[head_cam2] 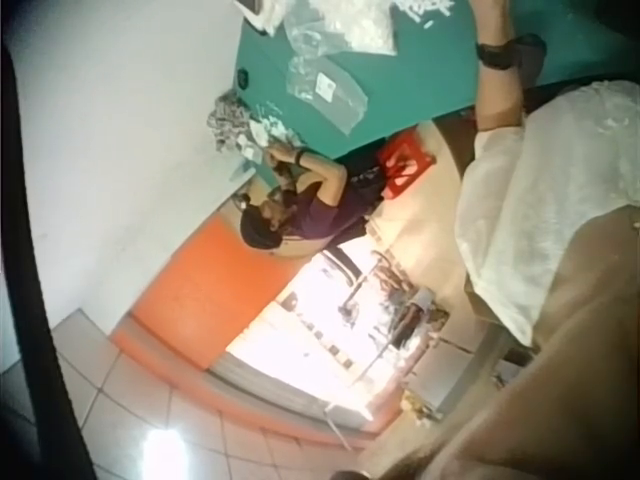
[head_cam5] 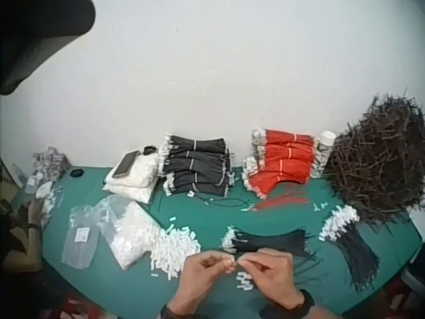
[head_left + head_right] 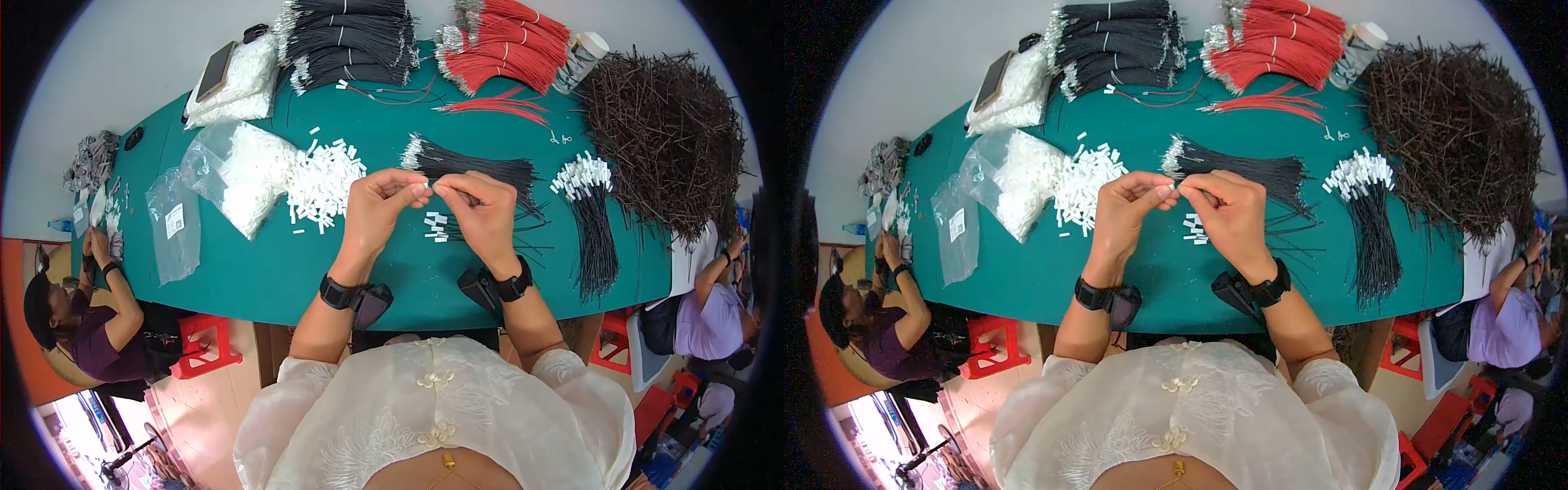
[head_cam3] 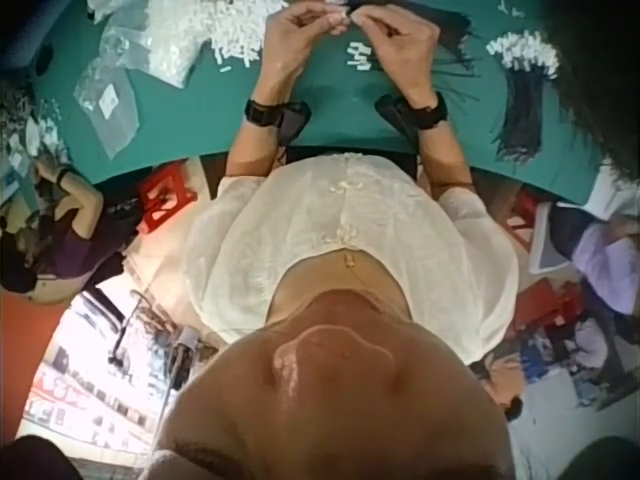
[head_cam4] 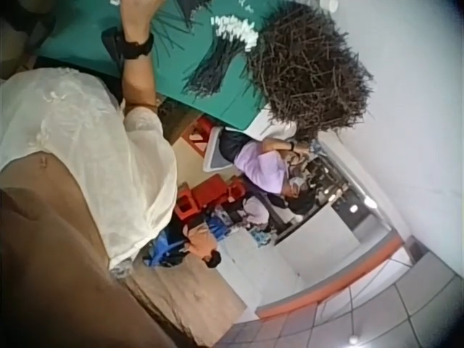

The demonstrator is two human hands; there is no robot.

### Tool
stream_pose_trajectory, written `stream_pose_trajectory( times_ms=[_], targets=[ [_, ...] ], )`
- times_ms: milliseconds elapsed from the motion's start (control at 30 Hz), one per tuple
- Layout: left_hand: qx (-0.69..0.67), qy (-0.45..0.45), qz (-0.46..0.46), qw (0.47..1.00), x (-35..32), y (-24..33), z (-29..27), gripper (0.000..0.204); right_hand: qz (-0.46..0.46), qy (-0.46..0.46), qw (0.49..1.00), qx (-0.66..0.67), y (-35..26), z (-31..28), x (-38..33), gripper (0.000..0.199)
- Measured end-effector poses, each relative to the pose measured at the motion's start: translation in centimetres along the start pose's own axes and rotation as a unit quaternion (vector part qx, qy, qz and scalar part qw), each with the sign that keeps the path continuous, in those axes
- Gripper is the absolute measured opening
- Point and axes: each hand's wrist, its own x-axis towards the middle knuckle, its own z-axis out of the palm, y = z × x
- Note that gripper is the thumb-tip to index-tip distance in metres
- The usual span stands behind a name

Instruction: The person picks up a black wire and a white connector, inserts the wire into the connector by hand, and places the assembled piece onto the table. This process is repeated several times, with the person occasionally adjusting the bundle of black wires.

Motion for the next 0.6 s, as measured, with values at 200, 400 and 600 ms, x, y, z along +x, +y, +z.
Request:
stream_pose_trajectory(
  times_ms=[200,400,600],
  targets=[
    [-0.037,0.009,0.004,0.999,-0.07,-0.15,0.16,0.014,0.022,0.009,0.999,0.021,-0.3,0.14,0.0,0.008],
    [-0.013,0.007,0.011,1.0,-0.06,0.28,0.36,0.014,0.025,0.015,0.999,0.022,-0.23,0.25,-0.11,0.008],
    [0.007,-0.014,0.009,1.0,0.05,0.23,0.14,0.013,0.001,0.01,1.0,0.009,-0.3,0.2,-0.07,0.008]
  ],
)
